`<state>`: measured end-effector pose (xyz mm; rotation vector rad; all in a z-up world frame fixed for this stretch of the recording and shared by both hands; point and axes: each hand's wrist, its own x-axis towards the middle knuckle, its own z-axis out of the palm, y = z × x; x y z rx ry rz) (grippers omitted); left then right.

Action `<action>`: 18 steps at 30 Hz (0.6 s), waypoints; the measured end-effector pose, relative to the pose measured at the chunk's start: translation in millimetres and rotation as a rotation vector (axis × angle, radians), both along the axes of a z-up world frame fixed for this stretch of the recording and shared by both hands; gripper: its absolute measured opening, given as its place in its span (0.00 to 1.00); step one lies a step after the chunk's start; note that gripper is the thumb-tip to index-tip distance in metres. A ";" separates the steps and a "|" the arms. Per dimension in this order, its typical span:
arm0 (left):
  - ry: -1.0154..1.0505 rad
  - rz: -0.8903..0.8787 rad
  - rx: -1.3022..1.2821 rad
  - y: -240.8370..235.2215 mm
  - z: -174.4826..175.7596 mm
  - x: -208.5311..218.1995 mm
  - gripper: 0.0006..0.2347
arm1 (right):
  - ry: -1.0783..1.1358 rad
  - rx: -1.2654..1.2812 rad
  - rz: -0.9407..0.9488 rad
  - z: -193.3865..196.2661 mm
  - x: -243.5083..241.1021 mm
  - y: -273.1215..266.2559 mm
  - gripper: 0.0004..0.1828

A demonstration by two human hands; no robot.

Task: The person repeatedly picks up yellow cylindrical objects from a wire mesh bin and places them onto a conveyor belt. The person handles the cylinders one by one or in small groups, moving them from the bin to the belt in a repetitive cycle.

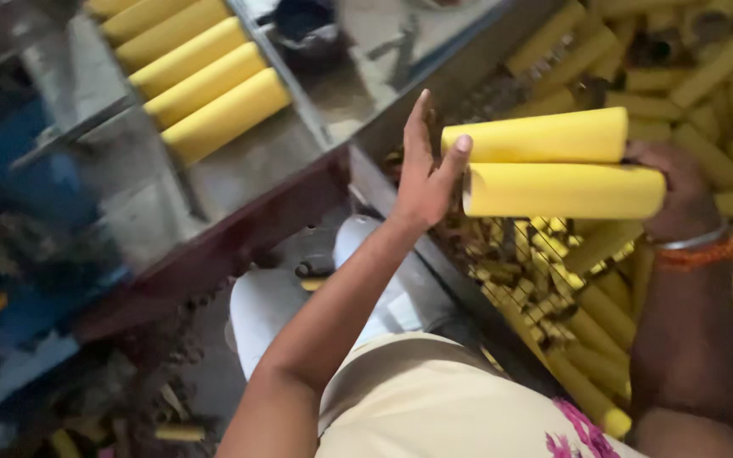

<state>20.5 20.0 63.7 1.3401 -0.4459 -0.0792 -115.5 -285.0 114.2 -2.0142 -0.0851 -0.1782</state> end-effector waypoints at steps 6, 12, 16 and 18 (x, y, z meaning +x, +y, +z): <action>0.084 -0.072 -0.406 81.6 13.2 5.7 0.31 | -0.227 -0.046 0.166 35.1 68.1 113.5 0.12; 0.079 0.026 -0.497 173.0 11.3 24.5 0.26 | -0.258 0.010 0.229 38.1 129.2 180.8 0.07; -0.186 0.278 0.095 225.2 24.0 37.8 0.31 | -0.186 -0.014 0.246 32.3 163.3 213.8 0.12; -0.356 0.355 0.468 232.9 36.7 48.1 0.39 | -0.347 -0.287 0.315 31.0 187.3 232.4 0.13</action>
